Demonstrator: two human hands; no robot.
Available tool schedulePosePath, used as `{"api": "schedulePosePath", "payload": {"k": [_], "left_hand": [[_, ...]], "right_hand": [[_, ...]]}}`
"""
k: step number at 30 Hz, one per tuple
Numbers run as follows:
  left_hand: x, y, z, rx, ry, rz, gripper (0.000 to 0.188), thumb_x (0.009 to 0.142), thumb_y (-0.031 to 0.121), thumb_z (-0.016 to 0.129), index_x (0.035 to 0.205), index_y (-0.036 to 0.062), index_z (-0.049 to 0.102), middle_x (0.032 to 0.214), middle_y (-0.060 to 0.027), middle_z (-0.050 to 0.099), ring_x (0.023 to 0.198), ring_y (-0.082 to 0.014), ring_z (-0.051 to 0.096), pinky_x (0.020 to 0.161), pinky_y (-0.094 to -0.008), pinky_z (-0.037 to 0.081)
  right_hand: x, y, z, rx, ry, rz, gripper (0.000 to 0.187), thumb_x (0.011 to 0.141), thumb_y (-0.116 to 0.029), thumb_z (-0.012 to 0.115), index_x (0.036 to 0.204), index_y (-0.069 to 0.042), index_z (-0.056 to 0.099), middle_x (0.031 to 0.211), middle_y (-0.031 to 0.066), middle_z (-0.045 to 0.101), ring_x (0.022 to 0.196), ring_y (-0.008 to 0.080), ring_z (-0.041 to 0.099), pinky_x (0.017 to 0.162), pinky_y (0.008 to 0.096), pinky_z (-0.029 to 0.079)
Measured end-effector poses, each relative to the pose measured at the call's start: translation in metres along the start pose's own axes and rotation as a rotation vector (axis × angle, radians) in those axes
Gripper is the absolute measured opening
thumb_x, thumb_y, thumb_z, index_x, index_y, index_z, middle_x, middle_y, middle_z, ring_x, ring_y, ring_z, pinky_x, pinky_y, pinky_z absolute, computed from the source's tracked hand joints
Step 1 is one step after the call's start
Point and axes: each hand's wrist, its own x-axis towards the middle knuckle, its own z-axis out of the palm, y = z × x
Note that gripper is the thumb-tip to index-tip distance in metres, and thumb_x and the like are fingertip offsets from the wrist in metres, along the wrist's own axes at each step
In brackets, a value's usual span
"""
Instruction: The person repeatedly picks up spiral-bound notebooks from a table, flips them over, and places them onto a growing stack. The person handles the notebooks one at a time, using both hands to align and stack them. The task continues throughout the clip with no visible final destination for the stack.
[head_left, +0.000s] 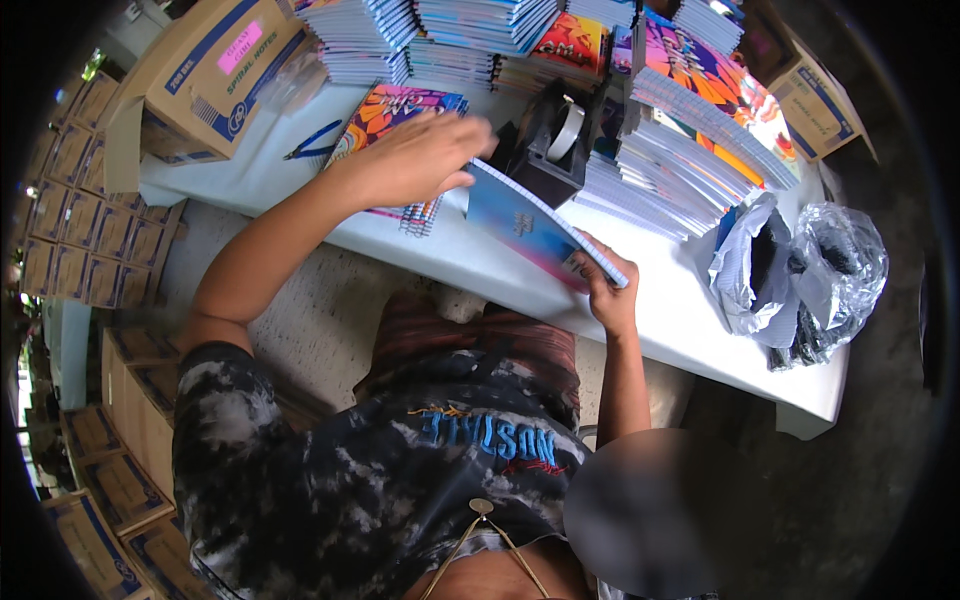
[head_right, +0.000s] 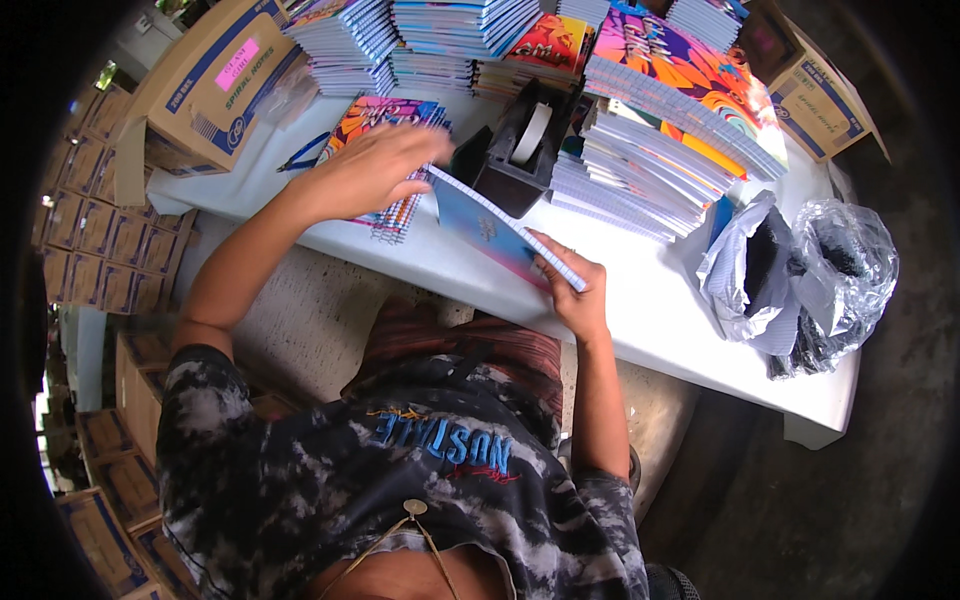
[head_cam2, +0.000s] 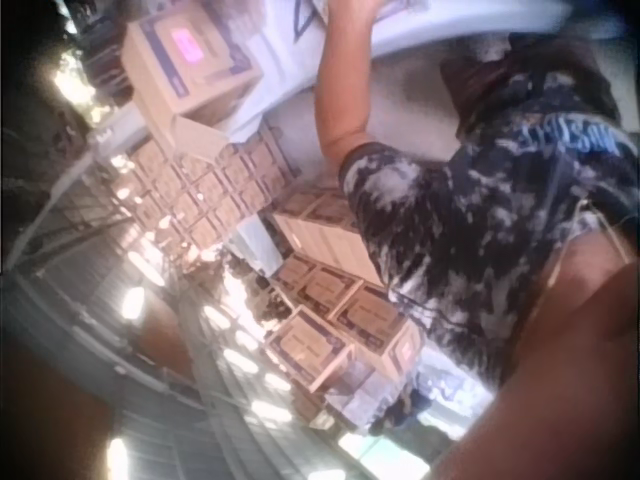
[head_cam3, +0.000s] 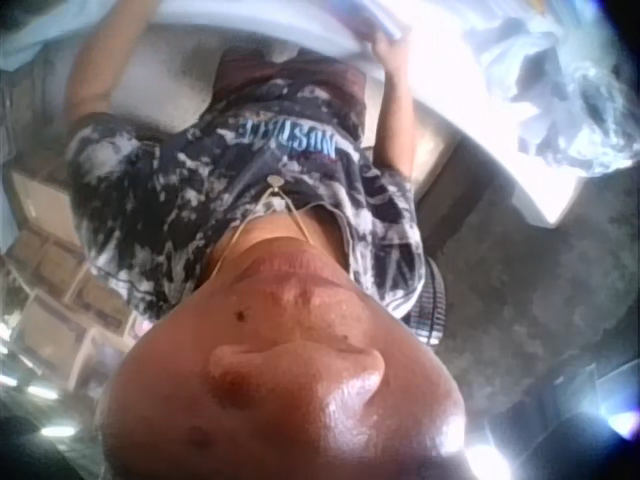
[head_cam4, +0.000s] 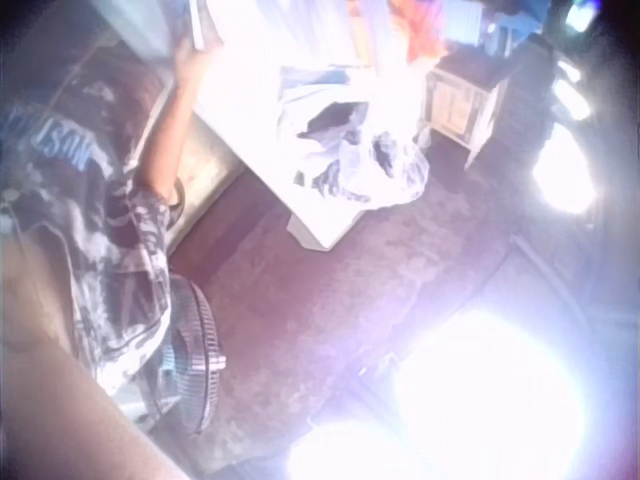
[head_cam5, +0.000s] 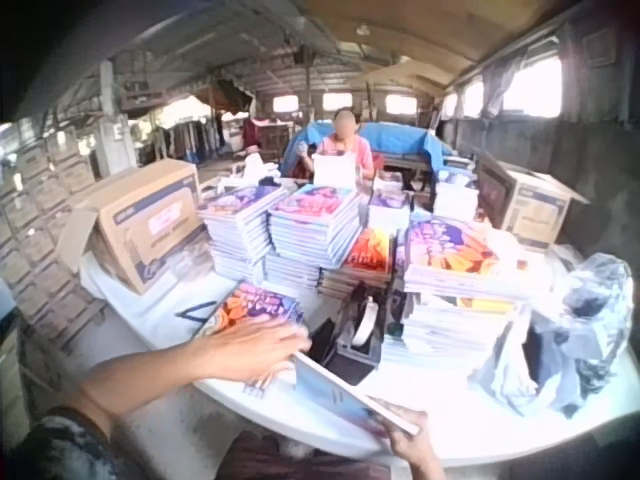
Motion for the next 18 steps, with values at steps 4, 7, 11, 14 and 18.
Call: {"api": "schedulePosePath", "payload": {"k": [4,7,11,14,18], "left_hand": [[0.013,0.016,-0.016,0.085,-0.315,-0.238,0.054,0.075,0.031,0.063,0.118,0.0044,0.044,0.124,-0.0154,0.041,0.115,-0.0327,0.039,0.096,-0.0418,0.030],[-0.008,0.016,0.026,0.357,0.482,-0.195,0.083,0.075,0.057,0.053,0.130,-0.0009,0.028,0.135,-0.0203,0.027,0.125,-0.0381,0.024,0.101,-0.0501,0.019],[-0.063,0.045,0.095,0.536,0.296,0.091,0.098,0.074,0.073,0.032,0.133,-0.0055,0.019,0.138,-0.0284,0.012,0.129,-0.0450,0.005,0.101,-0.0572,0.001],[-0.045,0.007,0.077,0.407,0.675,-0.184,0.095,0.079,0.069,0.027,0.132,-0.0086,0.017,0.135,-0.0333,0.012,0.127,-0.0473,0.002,0.099,-0.0584,-0.001],[-0.071,0.043,0.108,0.282,0.419,-0.121,0.107,0.074,0.075,0.022,0.131,-0.0147,0.007,0.133,-0.0392,0.003,0.126,-0.0512,-0.006,0.098,-0.0581,-0.008]], "right_hand": [[0.000,-0.001,0.005,-0.133,-0.020,-0.103,0.045,0.068,0.012,0.043,0.104,-0.004,0.062,0.101,0.0109,0.063,0.085,0.0169,0.063,0.077,0.0241,0.047],[-0.002,-0.005,0.011,-0.171,-0.012,-0.138,0.043,0.068,0.011,0.046,0.105,-0.004,0.061,0.102,0.0118,0.063,0.090,0.0227,0.063,0.081,0.0264,0.046],[-0.007,-0.005,0.018,-0.225,0.001,-0.170,0.037,0.070,0.008,0.051,0.104,-0.002,0.061,0.102,0.0126,0.062,0.091,0.0242,0.062,0.079,0.0271,0.047],[-0.015,-0.012,0.027,-0.174,-0.063,-0.205,0.038,0.069,0.008,0.051,0.104,-0.001,0.061,0.102,0.0143,0.062,0.091,0.0259,0.062,0.080,0.0290,0.048],[-0.022,-0.013,0.036,-0.201,-0.022,-0.223,0.036,0.067,0.008,0.053,0.102,0.002,0.060,0.102,0.0166,0.062,0.093,0.0264,0.061,0.081,0.0296,0.048]]}}
